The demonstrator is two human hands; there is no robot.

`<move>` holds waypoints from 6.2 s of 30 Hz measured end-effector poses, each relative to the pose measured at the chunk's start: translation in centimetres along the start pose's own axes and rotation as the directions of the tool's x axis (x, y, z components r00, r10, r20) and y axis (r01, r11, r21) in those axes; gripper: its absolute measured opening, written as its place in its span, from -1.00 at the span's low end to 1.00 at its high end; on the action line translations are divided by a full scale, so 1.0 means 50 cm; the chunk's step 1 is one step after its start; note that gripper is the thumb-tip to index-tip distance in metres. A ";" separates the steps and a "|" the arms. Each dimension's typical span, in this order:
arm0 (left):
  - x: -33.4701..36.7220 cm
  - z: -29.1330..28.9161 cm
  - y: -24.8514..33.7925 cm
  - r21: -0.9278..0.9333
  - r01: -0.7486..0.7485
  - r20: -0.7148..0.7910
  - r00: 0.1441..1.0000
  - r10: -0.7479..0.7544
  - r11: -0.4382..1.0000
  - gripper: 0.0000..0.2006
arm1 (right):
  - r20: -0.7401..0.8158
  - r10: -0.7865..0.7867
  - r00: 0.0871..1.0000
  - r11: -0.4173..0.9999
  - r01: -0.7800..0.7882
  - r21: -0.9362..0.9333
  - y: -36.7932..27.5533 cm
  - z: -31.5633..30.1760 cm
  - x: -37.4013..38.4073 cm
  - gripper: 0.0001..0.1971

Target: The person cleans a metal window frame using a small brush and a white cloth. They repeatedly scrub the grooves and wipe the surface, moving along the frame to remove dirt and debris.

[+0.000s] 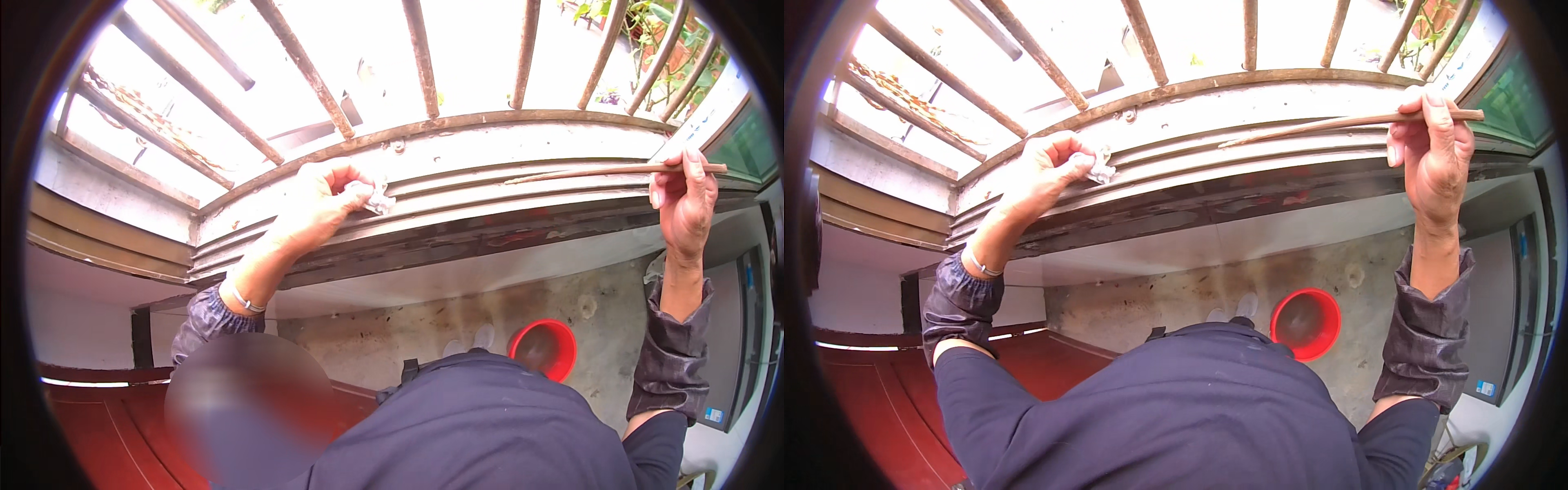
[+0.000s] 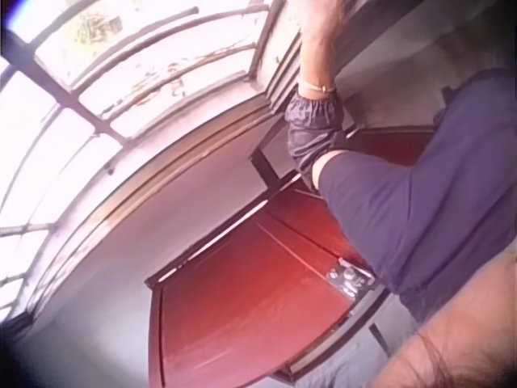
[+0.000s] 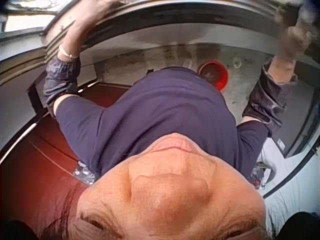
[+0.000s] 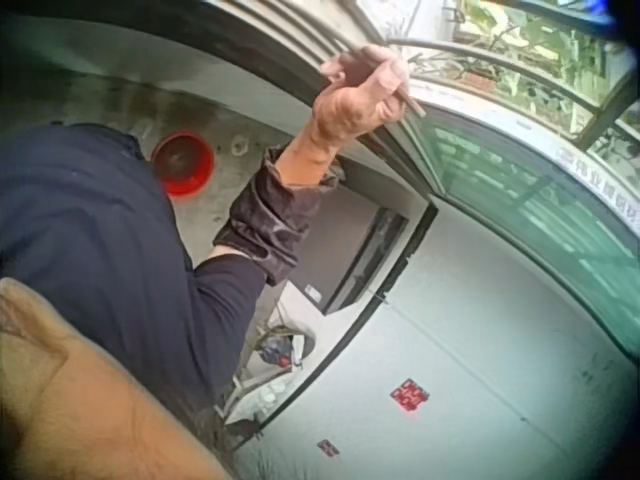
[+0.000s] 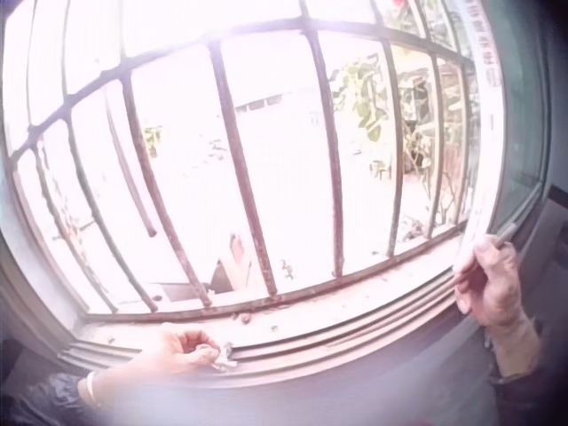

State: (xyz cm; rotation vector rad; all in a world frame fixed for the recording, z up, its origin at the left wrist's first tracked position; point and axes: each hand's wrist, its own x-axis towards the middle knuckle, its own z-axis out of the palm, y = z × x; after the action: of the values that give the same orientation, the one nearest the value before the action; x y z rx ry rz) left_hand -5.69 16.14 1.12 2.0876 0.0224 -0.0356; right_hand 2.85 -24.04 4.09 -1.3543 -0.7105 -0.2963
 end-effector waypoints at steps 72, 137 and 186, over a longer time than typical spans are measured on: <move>-0.287 -0.183 -0.122 -0.807 -0.532 -0.507 0.847 0.160 0.258 -0.84 | 0.414 0.502 0.759 0.226 0.347 -0.910 0.038 0.210 0.130 -0.82; -0.093 0.048 -0.014 0.439 -0.313 -0.492 0.700 0.517 0.842 -0.89 | 0.908 0.297 0.295 0.836 0.380 -0.397 0.092 0.243 0.134 -0.82; 0.020 0.149 0.091 0.505 -0.238 -0.103 0.938 0.332 0.830 -0.83 | 0.848 0.329 0.416 0.636 0.566 -0.524 0.075 0.261 0.109 -0.95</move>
State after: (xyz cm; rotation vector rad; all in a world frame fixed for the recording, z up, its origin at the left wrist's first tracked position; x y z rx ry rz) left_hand -4.66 7.40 1.35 2.5721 -0.2087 0.3782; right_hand 5.33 -9.68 5.16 -2.3580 -1.8165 0.1100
